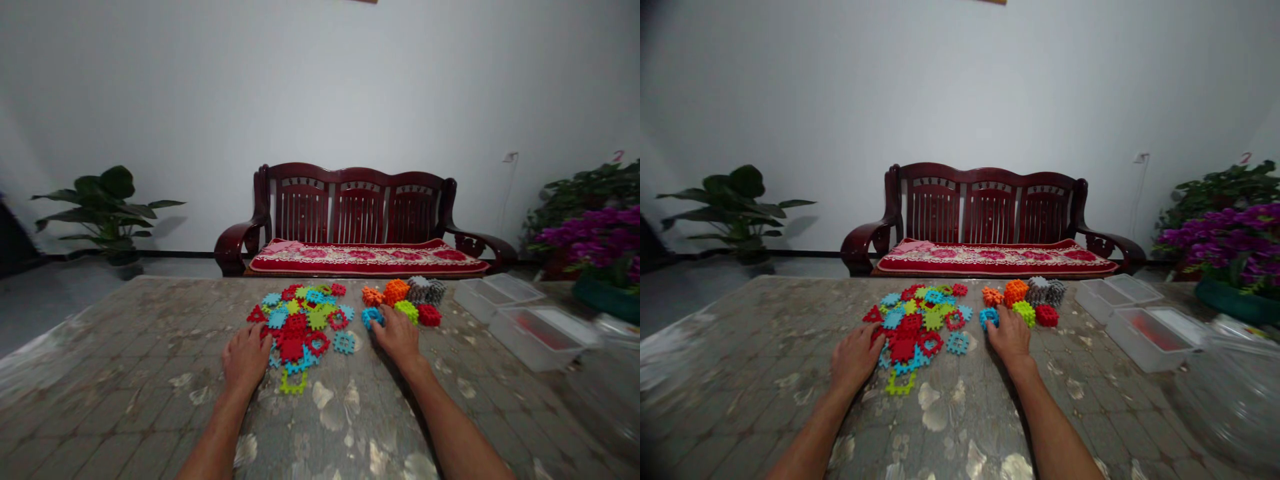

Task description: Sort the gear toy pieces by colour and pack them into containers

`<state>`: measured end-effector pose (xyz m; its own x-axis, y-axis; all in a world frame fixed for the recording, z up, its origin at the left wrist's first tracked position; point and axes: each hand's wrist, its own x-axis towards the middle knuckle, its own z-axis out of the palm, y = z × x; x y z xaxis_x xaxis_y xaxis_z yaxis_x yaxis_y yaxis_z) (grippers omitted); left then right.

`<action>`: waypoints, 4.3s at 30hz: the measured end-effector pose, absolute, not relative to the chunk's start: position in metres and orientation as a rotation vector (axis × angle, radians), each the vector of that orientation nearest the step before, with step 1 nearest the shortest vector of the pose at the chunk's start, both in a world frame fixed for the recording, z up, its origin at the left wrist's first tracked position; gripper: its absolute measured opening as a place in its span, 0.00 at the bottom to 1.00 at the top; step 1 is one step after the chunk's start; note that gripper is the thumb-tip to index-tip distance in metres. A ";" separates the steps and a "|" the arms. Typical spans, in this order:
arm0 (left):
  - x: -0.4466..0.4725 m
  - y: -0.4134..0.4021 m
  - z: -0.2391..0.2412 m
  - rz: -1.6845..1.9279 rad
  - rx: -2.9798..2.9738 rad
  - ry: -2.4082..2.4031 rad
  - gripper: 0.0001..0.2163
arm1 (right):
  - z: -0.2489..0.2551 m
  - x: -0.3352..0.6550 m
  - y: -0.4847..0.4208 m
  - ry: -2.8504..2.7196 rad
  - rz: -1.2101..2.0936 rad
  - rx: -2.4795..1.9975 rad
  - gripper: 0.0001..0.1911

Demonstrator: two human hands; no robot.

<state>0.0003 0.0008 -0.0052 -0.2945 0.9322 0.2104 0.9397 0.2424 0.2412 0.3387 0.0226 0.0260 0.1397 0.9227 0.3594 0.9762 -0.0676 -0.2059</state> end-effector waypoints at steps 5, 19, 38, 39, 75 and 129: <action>0.002 -0.001 -0.003 -0.499 -1.848 -2.479 0.19 | 0.021 0.320 0.012 -1.984 -0.129 -1.684 0.12; 0.008 -0.005 0.004 -0.533 -1.823 -2.476 0.19 | 0.018 0.241 -0.021 -2.535 0.059 -1.026 0.10; 0.007 -0.005 0.003 -0.515 -1.830 -2.457 0.19 | 0.013 0.252 -0.016 -2.392 0.172 -0.842 0.05; 0.007 -0.005 0.003 -0.515 -1.832 -2.459 0.19 | 0.015 0.256 -0.014 -2.348 0.241 -0.811 0.06; 0.005 -0.002 0.000 -0.534 -1.826 -2.473 0.19 | 0.015 0.283 0.007 -1.859 -0.016 -1.660 0.23; 0.001 0.000 -0.006 -0.541 -1.840 -2.448 0.20 | 0.015 0.265 -0.004 -2.168 0.194 -1.457 0.27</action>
<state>0.0012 0.0005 -0.0058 -0.2993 0.9259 0.2305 0.9369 0.2394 0.2549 0.2653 -0.0036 0.0147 -0.2887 0.8965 0.3361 0.8225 0.4119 -0.3922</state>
